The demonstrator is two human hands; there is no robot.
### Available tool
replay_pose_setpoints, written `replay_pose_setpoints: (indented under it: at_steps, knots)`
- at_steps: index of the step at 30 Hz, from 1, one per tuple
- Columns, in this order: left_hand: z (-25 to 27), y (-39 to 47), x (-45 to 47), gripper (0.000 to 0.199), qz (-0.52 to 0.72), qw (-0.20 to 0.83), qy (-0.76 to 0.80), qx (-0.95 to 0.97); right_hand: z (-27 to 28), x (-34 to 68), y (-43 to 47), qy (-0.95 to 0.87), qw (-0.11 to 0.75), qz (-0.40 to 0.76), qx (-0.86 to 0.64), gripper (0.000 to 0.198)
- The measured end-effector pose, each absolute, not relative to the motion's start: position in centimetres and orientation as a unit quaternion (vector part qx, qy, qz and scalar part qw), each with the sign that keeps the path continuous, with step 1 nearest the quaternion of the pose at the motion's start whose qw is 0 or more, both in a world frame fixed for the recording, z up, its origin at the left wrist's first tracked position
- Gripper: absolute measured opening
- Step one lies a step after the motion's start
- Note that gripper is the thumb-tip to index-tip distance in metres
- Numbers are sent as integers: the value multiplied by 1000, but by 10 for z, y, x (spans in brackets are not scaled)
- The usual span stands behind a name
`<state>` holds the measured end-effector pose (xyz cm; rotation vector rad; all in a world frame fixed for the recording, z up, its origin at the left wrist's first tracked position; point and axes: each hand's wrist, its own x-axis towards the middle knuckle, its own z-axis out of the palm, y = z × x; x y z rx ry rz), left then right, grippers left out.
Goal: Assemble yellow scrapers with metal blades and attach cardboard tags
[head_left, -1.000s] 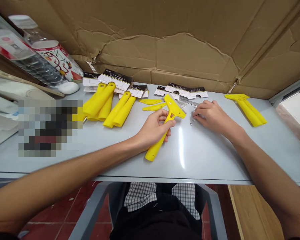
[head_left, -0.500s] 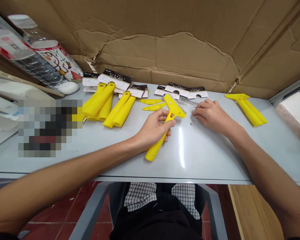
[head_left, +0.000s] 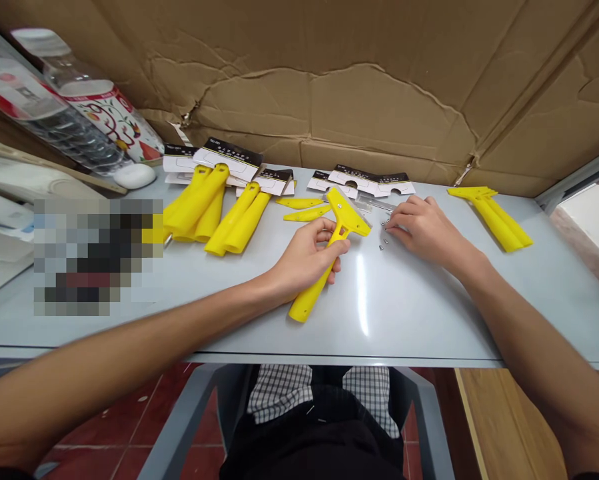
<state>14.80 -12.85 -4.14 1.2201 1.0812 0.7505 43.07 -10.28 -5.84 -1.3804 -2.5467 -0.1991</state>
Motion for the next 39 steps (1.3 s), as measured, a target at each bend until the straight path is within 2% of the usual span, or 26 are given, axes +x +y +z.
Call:
replay_pose_setpoints:
  at_steps: [5,12,18,29,39]
  knots:
    - [-40,-129,148,16,328,621,474,531,-54,432,-104,-867,153,-64,-470,30]
    - [-46,-131,148,14,330,600,457,567,-41,399,-121,-820,338,41,-459,19]
    - [-53,-132,149,16,349,597,435,577,-48,372,-132,-795,378,109,-461,15]
    - [-62,-133,150,33,387,598,415,566,-65,362,-130,-703,458,184,-513,10]
    - [-64,-134,148,35,387,596,397,581,-64,363,-131,-760,456,81,-457,7]
